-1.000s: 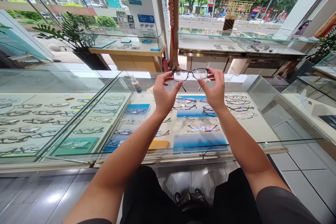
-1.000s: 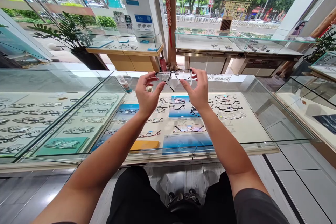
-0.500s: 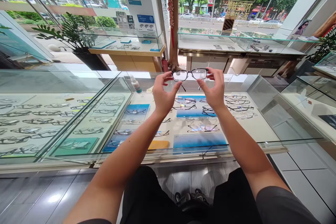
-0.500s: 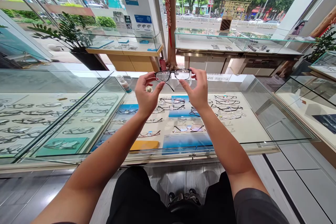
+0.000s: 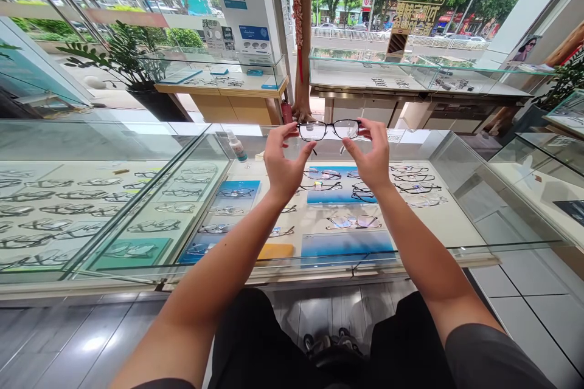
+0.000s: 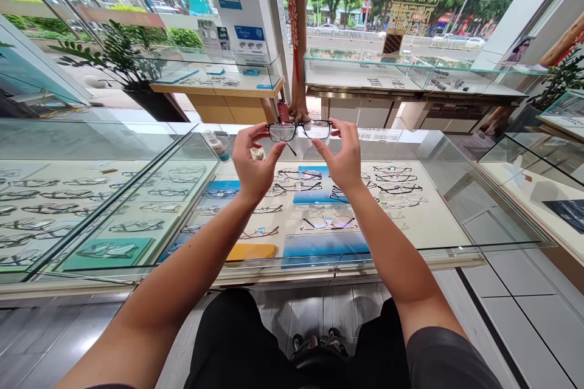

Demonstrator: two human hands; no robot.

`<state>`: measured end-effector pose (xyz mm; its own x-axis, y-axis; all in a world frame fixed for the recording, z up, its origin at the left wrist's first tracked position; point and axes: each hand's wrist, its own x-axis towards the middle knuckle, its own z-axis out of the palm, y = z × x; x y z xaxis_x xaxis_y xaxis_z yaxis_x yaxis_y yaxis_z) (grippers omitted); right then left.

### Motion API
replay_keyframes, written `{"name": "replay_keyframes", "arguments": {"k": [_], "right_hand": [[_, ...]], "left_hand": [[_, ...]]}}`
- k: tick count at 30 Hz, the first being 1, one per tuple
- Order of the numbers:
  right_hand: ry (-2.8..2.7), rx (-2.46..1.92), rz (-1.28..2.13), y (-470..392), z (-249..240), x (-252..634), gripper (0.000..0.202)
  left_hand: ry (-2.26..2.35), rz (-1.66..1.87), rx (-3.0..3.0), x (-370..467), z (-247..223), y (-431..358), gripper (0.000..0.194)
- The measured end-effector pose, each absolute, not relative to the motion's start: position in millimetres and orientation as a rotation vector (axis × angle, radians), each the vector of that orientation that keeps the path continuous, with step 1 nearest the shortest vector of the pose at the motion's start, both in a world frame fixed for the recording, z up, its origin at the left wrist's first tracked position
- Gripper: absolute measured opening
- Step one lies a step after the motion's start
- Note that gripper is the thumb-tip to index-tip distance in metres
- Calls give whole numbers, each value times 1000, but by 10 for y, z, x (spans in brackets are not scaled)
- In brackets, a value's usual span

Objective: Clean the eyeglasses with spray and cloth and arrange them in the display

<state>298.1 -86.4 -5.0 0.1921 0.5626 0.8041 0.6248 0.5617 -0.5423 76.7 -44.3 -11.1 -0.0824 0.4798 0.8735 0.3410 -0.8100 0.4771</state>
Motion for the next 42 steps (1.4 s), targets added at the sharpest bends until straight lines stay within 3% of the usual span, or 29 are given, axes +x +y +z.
{"name": "replay_keyframes", "arguments": {"k": [15, 42], "right_hand": [[-1460, -1122, 94, -815, -104, 2973, 66], [-1479, -1094, -94, -858, -77, 2968, 56]], "left_hand": [[993, 2128, 2089, 761, -103, -434, 54], [872, 1938, 2016, 732, -227, -262, 54]]}}
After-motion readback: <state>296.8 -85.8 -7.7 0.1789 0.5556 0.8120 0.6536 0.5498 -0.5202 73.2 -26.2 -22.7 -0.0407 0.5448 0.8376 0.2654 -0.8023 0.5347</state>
